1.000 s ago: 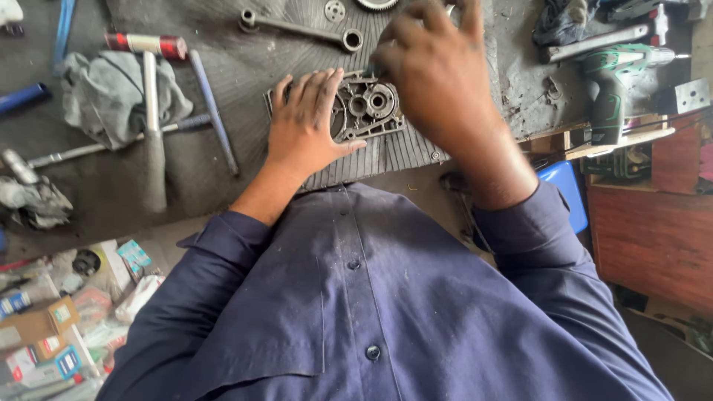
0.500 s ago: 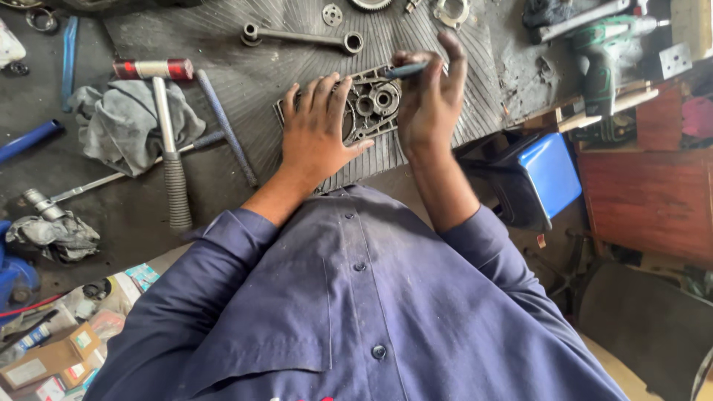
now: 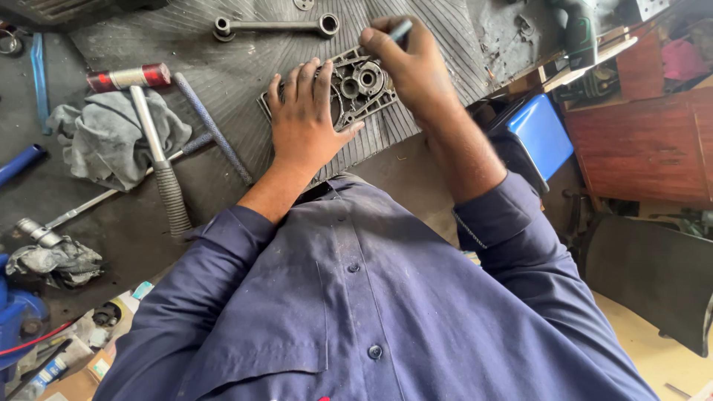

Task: The person cleans a crankshaft with a rag and places it on the workbench. They then use a screwdriver and hammer to tap and adjust components inside an engine casing, repeatedly striking the tool to seat parts within the housing.

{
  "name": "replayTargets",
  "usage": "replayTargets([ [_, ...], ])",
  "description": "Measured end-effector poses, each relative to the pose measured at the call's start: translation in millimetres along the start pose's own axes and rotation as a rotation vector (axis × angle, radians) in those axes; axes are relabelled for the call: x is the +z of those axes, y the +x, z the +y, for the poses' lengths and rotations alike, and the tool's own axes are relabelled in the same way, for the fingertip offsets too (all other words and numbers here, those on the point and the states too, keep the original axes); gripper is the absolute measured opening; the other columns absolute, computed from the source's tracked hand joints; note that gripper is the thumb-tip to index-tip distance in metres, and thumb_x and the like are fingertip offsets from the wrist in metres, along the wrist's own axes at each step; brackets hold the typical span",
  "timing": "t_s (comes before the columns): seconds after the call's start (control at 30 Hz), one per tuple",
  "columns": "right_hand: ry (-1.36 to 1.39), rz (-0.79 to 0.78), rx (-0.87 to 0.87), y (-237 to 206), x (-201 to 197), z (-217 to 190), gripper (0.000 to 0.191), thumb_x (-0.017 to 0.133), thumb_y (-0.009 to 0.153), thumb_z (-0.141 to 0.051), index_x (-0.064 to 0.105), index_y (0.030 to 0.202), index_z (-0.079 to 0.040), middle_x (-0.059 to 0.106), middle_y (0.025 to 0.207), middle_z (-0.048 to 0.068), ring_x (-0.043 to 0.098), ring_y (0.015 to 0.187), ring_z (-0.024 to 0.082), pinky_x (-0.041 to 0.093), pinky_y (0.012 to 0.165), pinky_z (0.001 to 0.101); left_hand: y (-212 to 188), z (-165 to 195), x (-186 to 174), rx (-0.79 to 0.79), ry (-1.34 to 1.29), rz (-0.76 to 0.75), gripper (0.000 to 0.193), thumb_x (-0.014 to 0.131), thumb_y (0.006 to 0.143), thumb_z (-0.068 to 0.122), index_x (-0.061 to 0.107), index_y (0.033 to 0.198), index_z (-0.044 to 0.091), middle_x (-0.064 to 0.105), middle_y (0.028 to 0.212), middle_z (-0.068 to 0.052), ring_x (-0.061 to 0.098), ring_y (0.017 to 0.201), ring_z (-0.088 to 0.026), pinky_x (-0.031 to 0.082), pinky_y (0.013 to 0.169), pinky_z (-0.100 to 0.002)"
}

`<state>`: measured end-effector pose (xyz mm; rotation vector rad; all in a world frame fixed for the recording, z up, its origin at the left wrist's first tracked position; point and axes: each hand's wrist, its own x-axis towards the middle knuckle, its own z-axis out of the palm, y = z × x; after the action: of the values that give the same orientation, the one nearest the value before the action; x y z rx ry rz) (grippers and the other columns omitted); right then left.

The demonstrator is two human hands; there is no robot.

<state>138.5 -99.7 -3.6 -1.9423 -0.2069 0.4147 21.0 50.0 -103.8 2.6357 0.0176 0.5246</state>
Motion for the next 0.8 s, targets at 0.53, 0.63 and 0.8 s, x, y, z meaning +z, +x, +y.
replayTargets([
  [0.53,-0.133,0.113,-0.797,-18.6,1.0,21.2,0.024,0.078,0.100,-0.003,0.072,0.122,-0.011,0.058,0.136,0.013,0.064,0.128,0.023,0.055,0.109,0.0401,-1.1,-1.1,2.1,0.018,-0.033,0.043,0.106,0.090,0.074,0.058,0.041,0.152,0.006,0.048,0.148,-0.017,0.045,0.138,-0.035,0.024,0.119,-0.060],
  [0.63,0.543,0.089,-0.613,-10.3,18.4,41.7,0.030,0.076,0.099,-0.013,0.066,0.127,-0.016,0.063,0.126,0.011,0.065,0.119,0.022,0.054,0.105,0.0392,-2.2,-0.1,0.9,0.032,-0.032,0.065,0.103,0.090,0.074,0.057,0.042,0.151,0.007,0.048,0.148,-0.017,0.044,0.137,-0.036,0.025,0.118,-0.060],
  [0.8,0.838,-0.200,-0.257,10.5,14.8,27.4,0.027,0.078,0.097,-0.021,0.069,0.122,-0.015,0.063,0.120,0.008,0.061,0.113,0.023,0.050,0.099,0.0408,-1.2,0.3,0.7,0.024,-0.015,0.050,0.102,0.090,0.074,0.057,0.044,0.149,0.007,0.048,0.148,-0.016,0.044,0.138,-0.034,0.026,0.118,-0.060],
])
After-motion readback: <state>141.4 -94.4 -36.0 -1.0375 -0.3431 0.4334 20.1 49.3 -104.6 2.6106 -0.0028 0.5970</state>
